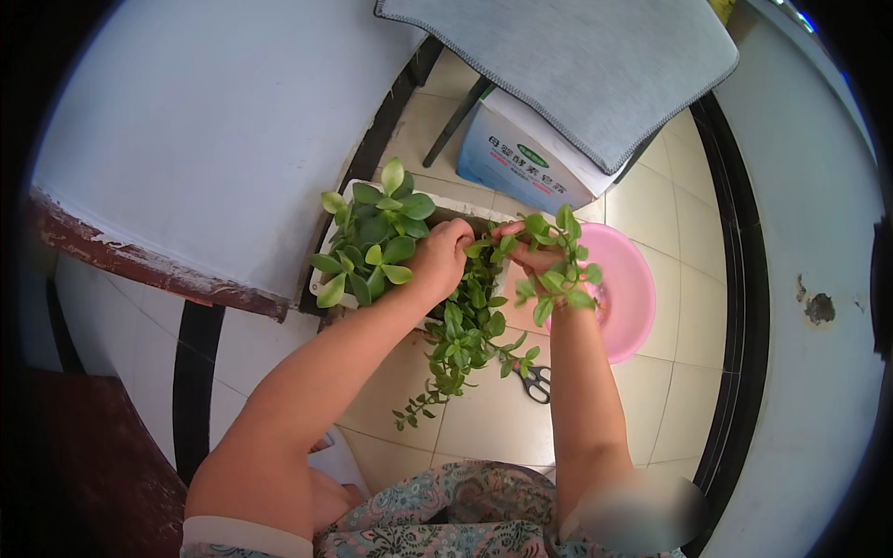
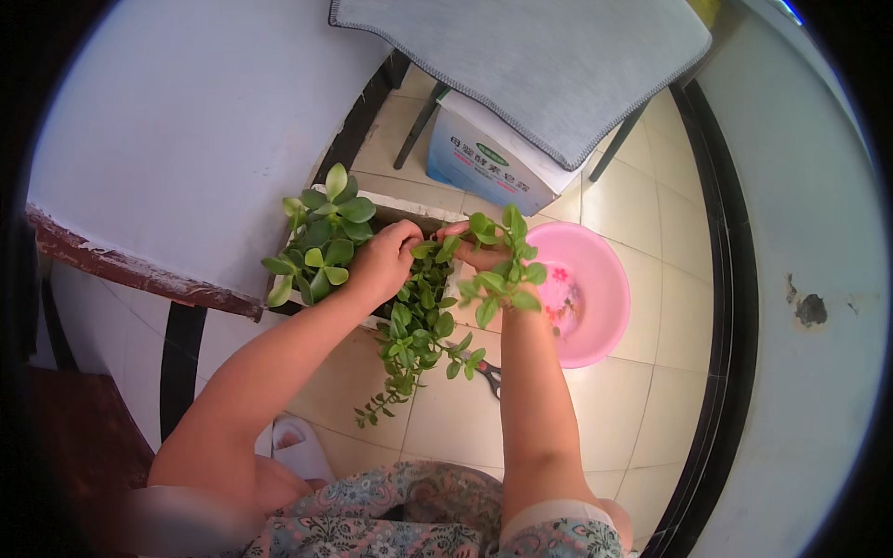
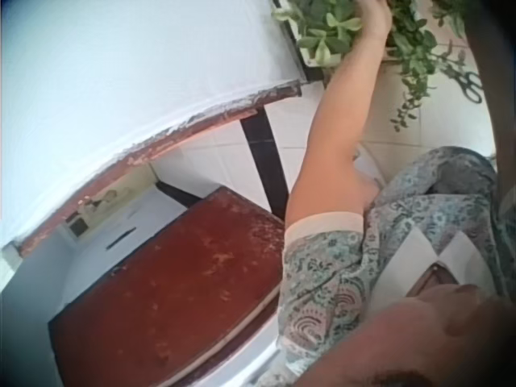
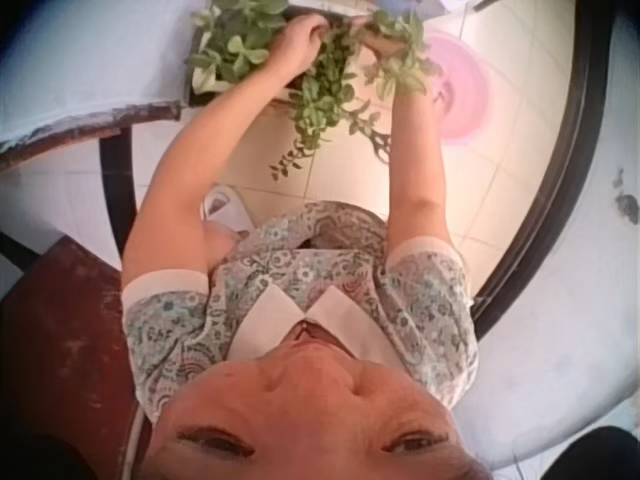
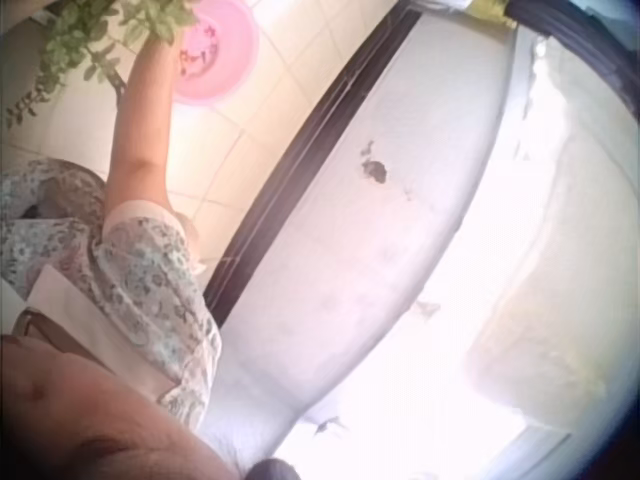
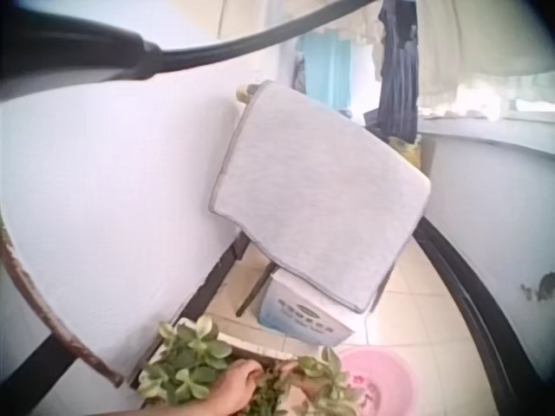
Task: The person sits on the floor and trims a potted plant using scissors. They pull out stems, cut them, and place the cuttings into a pink basin nearby.
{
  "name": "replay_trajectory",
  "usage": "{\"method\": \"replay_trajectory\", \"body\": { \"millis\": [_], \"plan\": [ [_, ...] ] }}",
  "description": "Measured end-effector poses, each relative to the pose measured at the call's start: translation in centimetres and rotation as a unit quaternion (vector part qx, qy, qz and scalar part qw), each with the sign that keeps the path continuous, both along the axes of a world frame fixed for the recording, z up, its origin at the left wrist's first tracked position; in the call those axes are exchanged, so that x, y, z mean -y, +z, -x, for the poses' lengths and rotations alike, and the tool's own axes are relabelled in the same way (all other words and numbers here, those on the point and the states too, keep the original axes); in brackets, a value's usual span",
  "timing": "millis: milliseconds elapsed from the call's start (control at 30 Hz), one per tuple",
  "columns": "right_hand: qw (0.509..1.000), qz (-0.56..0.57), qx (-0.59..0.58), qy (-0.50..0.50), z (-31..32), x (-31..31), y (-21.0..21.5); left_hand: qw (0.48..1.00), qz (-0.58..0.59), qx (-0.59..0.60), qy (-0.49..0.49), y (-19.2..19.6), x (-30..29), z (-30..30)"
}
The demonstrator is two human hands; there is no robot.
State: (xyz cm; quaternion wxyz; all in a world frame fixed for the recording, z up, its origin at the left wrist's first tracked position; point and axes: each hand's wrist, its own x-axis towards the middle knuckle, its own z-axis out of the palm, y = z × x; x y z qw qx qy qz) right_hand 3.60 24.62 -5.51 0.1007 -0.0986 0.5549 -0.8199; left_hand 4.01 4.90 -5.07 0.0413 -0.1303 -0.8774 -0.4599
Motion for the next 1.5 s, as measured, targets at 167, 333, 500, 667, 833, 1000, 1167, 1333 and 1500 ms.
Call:
{"method": "replay_trajectory", "body": {
  "millis": [167, 333, 500, 667, 833, 1000, 1167, 1333, 1500],
  "plan": [
    [0.999, -0.033, 0.009, -0.032, -0.5, -0.1, 0.4, 0.981, -0.094, 0.159, 0.054, 2.3, -0.8, -0.4],
    [0.999, 0.035, 0.021, -0.006, -1.0, 0.0, 0.8, 0.982, -0.125, 0.142, 0.028, 1.2, -0.3, -0.7],
    [0.999, 0.028, 0.022, 0.006, -1.1, -0.6, 0.5, 0.985, -0.131, 0.114, 0.006, 0.8, -1.0, -0.9],
    [0.999, -0.048, -0.024, 0.011, -1.2, -0.1, 1.0, 0.973, -0.129, 0.190, -0.019, 1.5, -0.7, -0.3],
    [0.994, -0.099, -0.035, 0.005, -1.3, 0.2, 1.7, 0.983, -0.115, 0.127, -0.059, 1.0, -0.3, 0.3],
    [0.992, -0.118, 0.036, -0.035, -0.8, 0.2, 1.6, 0.981, -0.144, 0.124, 0.032, 1.4, -0.8, 0.3],
    [0.979, 0.008, 0.168, -0.112, -0.6, -0.3, 1.8, 0.966, -0.215, 0.141, -0.029, 5.5, -2.2, -1.3],
    [0.984, 0.074, 0.159, 0.013, 0.6, -1.2, 2.5, 0.973, -0.148, 0.031, -0.176, 6.4, -5.0, -5.4],
    [0.980, 0.049, 0.191, 0.017, 0.9, -2.3, 3.0, 0.936, 0.165, -0.224, -0.215, 6.9, -4.7, -5.9]
  ]
}}
